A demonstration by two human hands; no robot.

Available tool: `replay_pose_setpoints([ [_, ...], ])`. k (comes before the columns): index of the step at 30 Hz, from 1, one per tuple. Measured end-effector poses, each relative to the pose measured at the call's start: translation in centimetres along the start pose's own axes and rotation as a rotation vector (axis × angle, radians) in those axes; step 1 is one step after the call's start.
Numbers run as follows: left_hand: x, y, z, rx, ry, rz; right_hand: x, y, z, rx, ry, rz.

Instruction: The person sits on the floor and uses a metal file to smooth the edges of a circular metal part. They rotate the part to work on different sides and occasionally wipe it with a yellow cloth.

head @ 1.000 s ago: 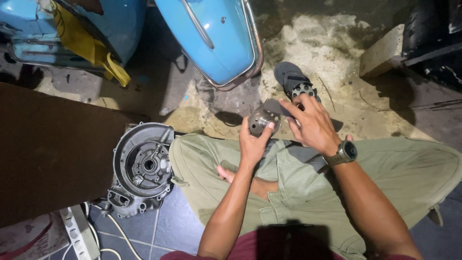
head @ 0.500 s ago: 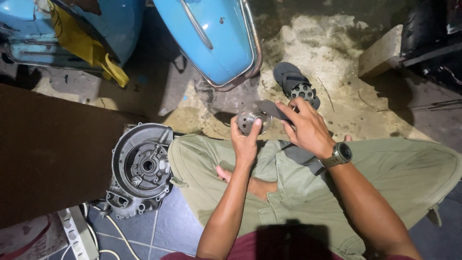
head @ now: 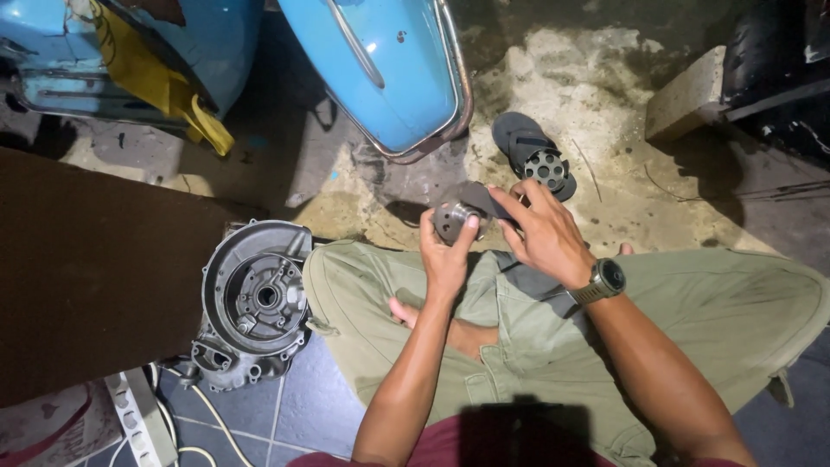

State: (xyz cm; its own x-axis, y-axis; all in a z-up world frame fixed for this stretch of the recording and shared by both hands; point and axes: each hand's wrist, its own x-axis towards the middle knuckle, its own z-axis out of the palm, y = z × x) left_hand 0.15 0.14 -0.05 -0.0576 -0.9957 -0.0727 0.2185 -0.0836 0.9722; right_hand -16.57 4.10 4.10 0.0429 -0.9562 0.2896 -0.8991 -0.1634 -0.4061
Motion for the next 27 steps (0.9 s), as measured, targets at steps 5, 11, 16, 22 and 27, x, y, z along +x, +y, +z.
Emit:
replay_pose_setpoints([
  [5, 0.4, -1.0, -0.4, -0.043, 0.057, -0.010, -0.3, 1.4, 0.1, 0.000, -0.066, 0.031],
  [11, 1.3, -1.8, -0.8, -0.134, 0.159, -0.001, -0.4, 3.6, -1.5, 0.143, -0.005, 0.164],
  [16, 1.3, -2.3, -0.7, -0.149, 0.142, 0.014, -0.2, 4.5, -1.8, 0.383, 0.181, 0.249],
  [22, 1.1, -2.5, -1.0, -0.129, 0.110, 0.045, -0.2, 5.9, -2.2, 0.527, 0.253, 0.303],
  [27, 0.7, -1.5, -0.9, 0.068, 0.103, 0.001, -0.2, 7.1, -3.1, 0.747, 0.414, 0.382],
])
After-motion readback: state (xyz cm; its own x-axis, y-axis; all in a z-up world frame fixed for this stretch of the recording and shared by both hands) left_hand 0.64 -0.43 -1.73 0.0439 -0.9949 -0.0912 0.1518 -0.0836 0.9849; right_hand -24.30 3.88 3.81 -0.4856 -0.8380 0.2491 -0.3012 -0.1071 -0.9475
